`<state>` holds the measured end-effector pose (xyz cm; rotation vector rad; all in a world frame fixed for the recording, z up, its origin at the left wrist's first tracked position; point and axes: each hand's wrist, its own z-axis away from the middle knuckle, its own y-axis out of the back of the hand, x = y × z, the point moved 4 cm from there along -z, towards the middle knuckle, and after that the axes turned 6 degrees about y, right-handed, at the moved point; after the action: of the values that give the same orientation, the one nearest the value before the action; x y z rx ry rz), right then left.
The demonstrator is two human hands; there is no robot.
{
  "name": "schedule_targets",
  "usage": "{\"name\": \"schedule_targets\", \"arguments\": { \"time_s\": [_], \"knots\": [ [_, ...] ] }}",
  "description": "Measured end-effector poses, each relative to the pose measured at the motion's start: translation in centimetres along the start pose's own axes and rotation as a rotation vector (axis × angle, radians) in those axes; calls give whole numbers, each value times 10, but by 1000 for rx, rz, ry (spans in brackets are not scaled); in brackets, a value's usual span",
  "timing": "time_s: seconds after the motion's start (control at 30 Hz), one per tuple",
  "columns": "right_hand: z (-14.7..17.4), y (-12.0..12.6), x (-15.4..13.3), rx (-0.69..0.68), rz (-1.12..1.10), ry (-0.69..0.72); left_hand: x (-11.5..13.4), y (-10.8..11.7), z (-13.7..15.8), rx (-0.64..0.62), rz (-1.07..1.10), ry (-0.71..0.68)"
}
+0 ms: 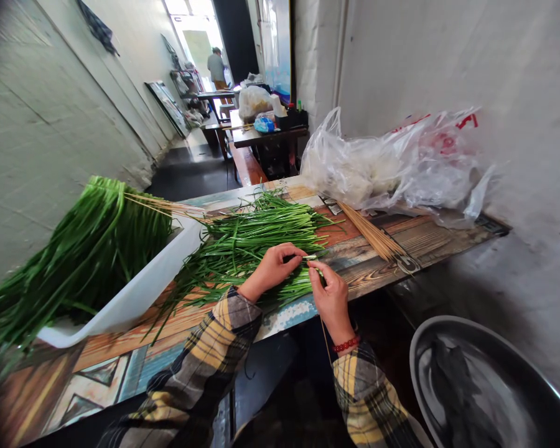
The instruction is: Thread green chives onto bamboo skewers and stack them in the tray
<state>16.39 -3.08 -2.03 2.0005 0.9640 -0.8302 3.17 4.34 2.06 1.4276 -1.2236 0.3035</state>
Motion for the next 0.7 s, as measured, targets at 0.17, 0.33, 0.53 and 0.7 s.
{"name": "schedule_targets", "arguments": {
  "time_s": [0.17,0.33,0.53,0.7],
  "knots": [
    [0,0,0,-12,-1,12,-4,-3,-1,11,1,13],
    [0,-1,0,-20,0,21,-5,-5,0,14,1,34],
    [-1,-1,0,-10,9,22,-3,-4,0,22,1,26],
    [-1,-2,-1,-13,3,34,-3,-4,-1,20,3,16]
  ]
}}
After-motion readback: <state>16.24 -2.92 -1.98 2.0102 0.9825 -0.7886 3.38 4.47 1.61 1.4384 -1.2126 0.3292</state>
